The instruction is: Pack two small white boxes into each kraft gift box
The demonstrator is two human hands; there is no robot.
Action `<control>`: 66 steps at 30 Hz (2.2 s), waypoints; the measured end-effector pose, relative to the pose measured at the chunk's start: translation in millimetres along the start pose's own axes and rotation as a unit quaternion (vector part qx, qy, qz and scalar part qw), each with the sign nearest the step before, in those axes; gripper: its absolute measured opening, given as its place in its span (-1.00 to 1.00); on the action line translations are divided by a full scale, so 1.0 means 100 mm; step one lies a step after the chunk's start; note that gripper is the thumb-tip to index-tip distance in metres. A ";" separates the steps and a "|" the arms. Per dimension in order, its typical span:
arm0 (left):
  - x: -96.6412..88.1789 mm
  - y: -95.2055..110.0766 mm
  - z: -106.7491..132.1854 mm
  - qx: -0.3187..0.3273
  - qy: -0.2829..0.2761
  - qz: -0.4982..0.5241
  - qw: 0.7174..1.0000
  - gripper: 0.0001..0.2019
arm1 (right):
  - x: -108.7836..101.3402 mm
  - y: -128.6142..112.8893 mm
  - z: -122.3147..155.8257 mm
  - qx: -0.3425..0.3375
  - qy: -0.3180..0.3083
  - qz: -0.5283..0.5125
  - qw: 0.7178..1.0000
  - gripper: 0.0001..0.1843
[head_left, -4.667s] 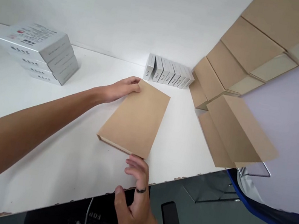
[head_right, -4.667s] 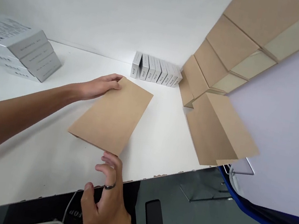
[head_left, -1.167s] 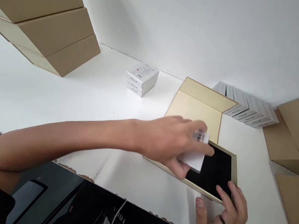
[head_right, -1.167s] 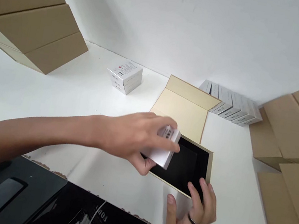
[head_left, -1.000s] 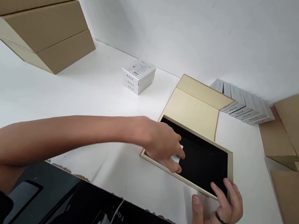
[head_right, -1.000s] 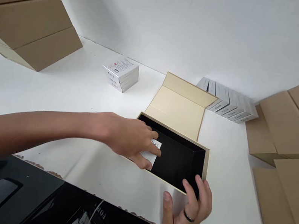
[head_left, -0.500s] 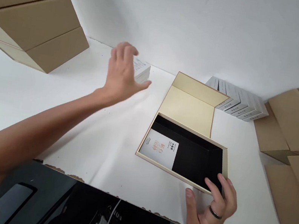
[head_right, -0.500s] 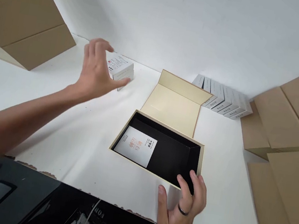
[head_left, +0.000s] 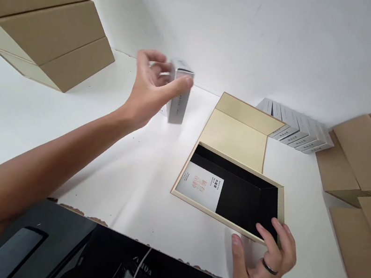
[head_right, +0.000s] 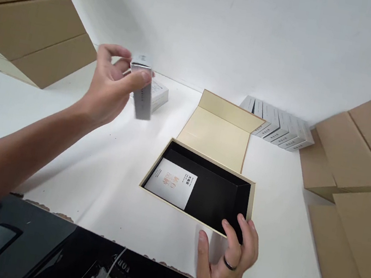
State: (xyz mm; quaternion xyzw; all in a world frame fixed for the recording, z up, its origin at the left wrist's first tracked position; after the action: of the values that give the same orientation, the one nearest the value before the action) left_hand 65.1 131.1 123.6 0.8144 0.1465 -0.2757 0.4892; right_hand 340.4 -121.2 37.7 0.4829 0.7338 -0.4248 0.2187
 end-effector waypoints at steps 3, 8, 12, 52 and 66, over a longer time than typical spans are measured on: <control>0.18 0.47 0.12 0.032 -0.072 0.032 0.996 -0.27 | 0.00 0.00 0.00 0.002 0.000 0.001 1.000 -0.52; 0.76 1.09 0.51 0.079 -0.279 0.046 0.956 -0.37 | 0.00 0.00 0.00 -0.006 -0.001 0.003 1.000 -0.53; 1.16 1.13 0.67 0.114 -0.372 -0.061 0.919 -0.41 | 0.00 0.00 0.00 -0.005 -0.006 0.000 1.000 -0.54; -0.33 -1.20 0.21 -0.231 0.186 -0.096 0.950 -0.22 | -0.02 0.07 0.01 0.003 0.012 -0.016 1.000 -0.55; 0.57 1.32 0.49 0.187 -0.110 -0.042 0.975 -0.48 | -0.05 0.06 -0.01 -0.004 0.010 -0.014 1.000 -0.57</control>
State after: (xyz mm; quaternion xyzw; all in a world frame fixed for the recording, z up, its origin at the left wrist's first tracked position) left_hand 162.7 23.3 166.3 0.8491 0.0716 -0.4066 0.3295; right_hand 347.5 -122.1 39.1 0.4764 0.7443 -0.4196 0.2074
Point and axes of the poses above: each hand's wrist, its own z-axis away from the middle knuckle, its own x-axis out of the palm, y = z × x, the point moved 9 cm from there along -z, towards the middle knuckle, and after that the axes turned 6 degrees about z, right-handed, at the moved point
